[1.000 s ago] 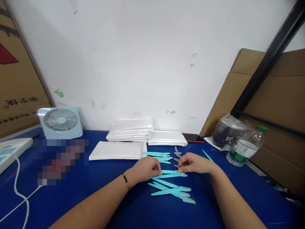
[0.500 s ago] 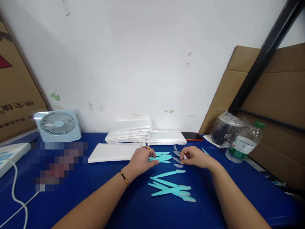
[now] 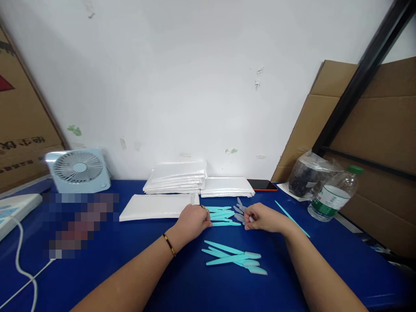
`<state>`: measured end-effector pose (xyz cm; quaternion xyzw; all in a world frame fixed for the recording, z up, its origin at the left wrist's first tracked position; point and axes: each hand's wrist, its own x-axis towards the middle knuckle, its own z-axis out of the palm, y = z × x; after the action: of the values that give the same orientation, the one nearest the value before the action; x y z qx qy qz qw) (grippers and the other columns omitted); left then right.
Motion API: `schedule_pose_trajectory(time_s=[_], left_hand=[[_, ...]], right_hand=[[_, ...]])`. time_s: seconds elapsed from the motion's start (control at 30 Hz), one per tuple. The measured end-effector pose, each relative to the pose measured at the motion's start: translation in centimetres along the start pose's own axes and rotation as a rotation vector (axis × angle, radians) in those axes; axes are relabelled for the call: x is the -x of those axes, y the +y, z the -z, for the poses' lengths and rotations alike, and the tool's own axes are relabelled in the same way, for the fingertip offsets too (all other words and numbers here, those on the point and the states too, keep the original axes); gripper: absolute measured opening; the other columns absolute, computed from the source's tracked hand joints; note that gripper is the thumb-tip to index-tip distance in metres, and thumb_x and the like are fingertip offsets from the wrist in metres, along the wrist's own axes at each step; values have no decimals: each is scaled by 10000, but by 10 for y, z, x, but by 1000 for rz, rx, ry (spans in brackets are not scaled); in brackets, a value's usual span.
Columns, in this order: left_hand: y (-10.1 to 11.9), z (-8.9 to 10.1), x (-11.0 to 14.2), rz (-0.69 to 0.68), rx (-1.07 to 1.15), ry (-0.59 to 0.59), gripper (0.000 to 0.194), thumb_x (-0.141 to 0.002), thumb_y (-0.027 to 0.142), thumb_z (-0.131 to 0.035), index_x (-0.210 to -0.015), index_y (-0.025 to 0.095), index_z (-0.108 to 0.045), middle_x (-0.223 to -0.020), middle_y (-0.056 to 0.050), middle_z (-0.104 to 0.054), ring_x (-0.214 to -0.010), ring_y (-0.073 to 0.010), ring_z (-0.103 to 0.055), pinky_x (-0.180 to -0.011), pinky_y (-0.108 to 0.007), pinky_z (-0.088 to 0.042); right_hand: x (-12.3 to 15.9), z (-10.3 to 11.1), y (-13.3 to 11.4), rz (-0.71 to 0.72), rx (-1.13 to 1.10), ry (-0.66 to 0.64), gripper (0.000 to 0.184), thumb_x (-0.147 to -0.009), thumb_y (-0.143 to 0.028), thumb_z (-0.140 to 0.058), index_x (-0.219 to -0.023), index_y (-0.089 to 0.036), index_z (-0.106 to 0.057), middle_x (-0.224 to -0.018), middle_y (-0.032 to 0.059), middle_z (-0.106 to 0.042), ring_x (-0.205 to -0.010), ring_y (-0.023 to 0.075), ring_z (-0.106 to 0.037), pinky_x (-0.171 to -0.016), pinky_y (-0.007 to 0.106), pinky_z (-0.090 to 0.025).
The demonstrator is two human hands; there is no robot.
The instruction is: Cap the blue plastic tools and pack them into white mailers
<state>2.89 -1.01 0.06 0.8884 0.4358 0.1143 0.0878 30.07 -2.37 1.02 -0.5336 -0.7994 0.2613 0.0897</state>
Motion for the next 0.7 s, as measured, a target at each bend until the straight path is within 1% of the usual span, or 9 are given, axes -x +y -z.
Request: schedule_pose_trajectory(time_s=[0.07,0.13,0.23,0.3,0.37,0.47,0.57,0.63,0.7], left_hand=[[-1,4,1,29,14,60,115,-738,312,-645,-770,202,-649,-790,-3,-653,-737,-170,-582,-664,-264,-369],[2,6,4,-17,106,78,196,-724,359,-658,-857,216,-644,-844,1,-645,-772,-161,-581,-674,-249,-380],[14,6,11,-193,255,-54,272,-699,459,-664,-843,229,-655,-838,16,-644,-751,-136,-579,-632,-214,-384],[20,3,15,-262,300,-160,297,-666,481,-683,-811,223,-665,-800,19,-651,-708,-125,-578,-585,-201,-372],[23,0,17,-249,321,-226,268,-678,458,-675,-779,209,-668,-754,17,-656,-648,-111,-569,-540,-193,-354],[22,-5,16,-184,341,-269,211,-731,406,-628,-755,199,-666,-688,18,-653,-575,-95,-544,-495,-186,-330],[21,-7,15,-146,319,-242,189,-737,380,-620,-761,200,-669,-670,17,-649,-570,-98,-529,-479,-188,-308],[21,-7,15,-149,290,-216,183,-748,370,-605,-753,199,-672,-656,14,-642,-572,-101,-519,-475,-194,-294],[22,-5,15,-156,271,-211,189,-762,364,-585,-747,198,-674,-633,12,-632,-556,-101,-506,-466,-199,-280]], right_hand=[[-1,4,4,-56,15,109,224,-673,-376,-665,-725,-159,-645,-603,-13,-547,-552,108,-458,-498,209,-295],[-1,7,6,-73,32,176,223,-677,-373,-656,-746,-161,-658,-612,-9,-560,-561,112,-473,-505,211,-306],[1,9,5,-59,49,185,209,-697,-360,-632,-738,-159,-668,-625,1,-580,-571,117,-489,-506,212,-314],[3,10,2,-37,43,165,215,-714,-362,-616,-739,-155,-672,-622,4,-584,-570,117,-485,-505,213,-313],[6,10,-2,-4,5,104,233,-728,-374,-610,-748,-152,-679,-622,3,-586,-568,114,-478,-507,212,-316],[10,10,-8,59,-85,-70,273,-714,-411,-641,-778,-151,-691,-624,-2,-584,-573,108,-475,-518,204,-332],[11,6,-12,94,-145,-260,345,-631,-439,-717,-820,-150,-696,-612,-11,-572,-563,101,-472,-504,192,-336],[10,2,-14,109,-140,-332,357,-616,-443,-729,-816,-149,-697,-615,-13,-574,-550,93,-467,-493,188,-333],[9,-1,-16,128,-120,-371,327,-647,-438,-706,-795,-147,-698,-629,-10,-585,-545,85,-464,-496,186,-335]])
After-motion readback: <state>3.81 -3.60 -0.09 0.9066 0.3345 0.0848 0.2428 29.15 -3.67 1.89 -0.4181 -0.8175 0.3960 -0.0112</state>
